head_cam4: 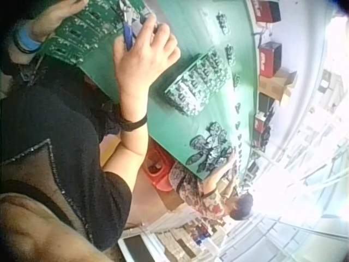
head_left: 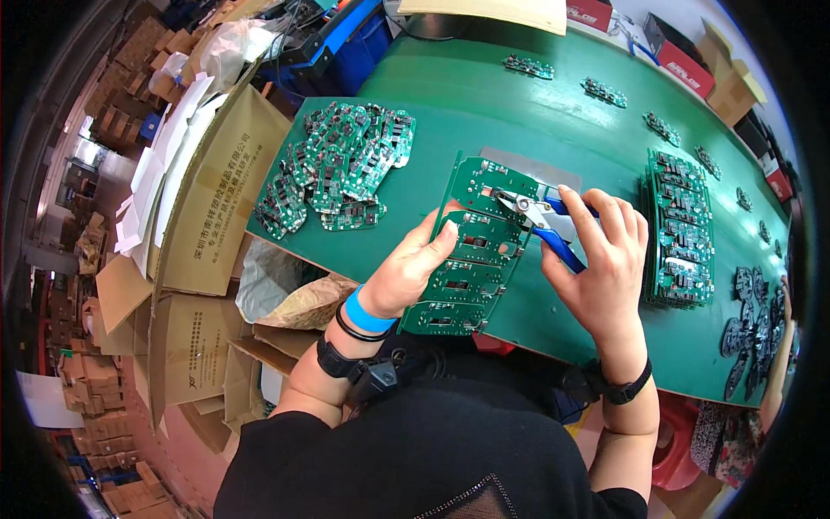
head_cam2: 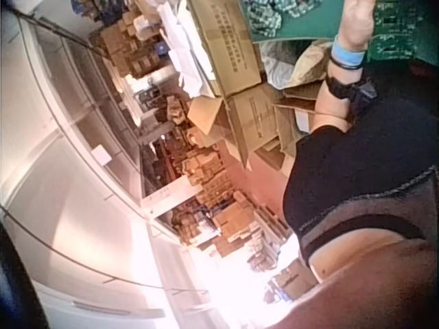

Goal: The person uses wire cutters to snip the connecting tabs between individual circuit boards on a larger panel. After cutting, they separate the individual boards and place them on the table. The process is repeated for multiple panels throughout the video.

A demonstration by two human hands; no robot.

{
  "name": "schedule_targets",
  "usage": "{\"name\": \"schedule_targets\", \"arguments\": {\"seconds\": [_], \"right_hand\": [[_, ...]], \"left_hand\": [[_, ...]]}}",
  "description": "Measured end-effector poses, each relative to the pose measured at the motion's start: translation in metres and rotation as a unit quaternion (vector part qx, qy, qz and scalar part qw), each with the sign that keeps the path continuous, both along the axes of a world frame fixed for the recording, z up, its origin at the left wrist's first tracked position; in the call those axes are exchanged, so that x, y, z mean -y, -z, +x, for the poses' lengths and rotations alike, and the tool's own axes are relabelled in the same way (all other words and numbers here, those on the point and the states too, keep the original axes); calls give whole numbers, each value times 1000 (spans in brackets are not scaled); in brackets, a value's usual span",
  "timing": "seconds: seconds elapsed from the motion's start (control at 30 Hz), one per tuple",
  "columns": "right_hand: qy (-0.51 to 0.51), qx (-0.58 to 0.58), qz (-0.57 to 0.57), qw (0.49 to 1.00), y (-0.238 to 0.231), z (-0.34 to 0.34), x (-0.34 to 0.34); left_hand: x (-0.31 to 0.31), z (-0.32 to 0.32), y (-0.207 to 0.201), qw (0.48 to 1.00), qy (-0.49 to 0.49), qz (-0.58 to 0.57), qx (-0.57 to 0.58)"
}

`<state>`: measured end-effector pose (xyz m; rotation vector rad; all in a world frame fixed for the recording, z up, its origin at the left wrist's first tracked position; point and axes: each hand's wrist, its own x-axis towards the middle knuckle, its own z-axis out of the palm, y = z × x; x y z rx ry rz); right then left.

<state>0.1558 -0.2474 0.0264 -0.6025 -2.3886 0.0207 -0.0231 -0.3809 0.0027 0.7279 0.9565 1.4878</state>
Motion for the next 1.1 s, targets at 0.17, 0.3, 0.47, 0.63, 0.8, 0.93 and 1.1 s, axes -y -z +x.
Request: {"name": "schedule_targets", "arguments": {"seconds": [0.17,0.3,0.47,0.63,0.8,0.93,1.1], "right_hand": [[-2,2,-9,1000,0,0,1],[-4,0,-18,1000,1,0,0],[-5,2,-26,1000,2,0,1],[-7,-1,-42,999,4,0,1],[-7,2,-36,999,5,-1,1],[-1,8,-17,1000,5,-1,2],[13,28,-9,999,7,1,5]], "left_hand": [[1,3,-2,1000,-10,-4,-4],[1,-1,3,999,9,5,-40],[1,0,2,998,7,7,-55],[1,2,3,998,-6,10,-55],[2,5,-2,1000,-17,-4,-6],[2,7,-2,999,-20,8,-30],[7,-1,7,990,-12,-23,-140]]}}
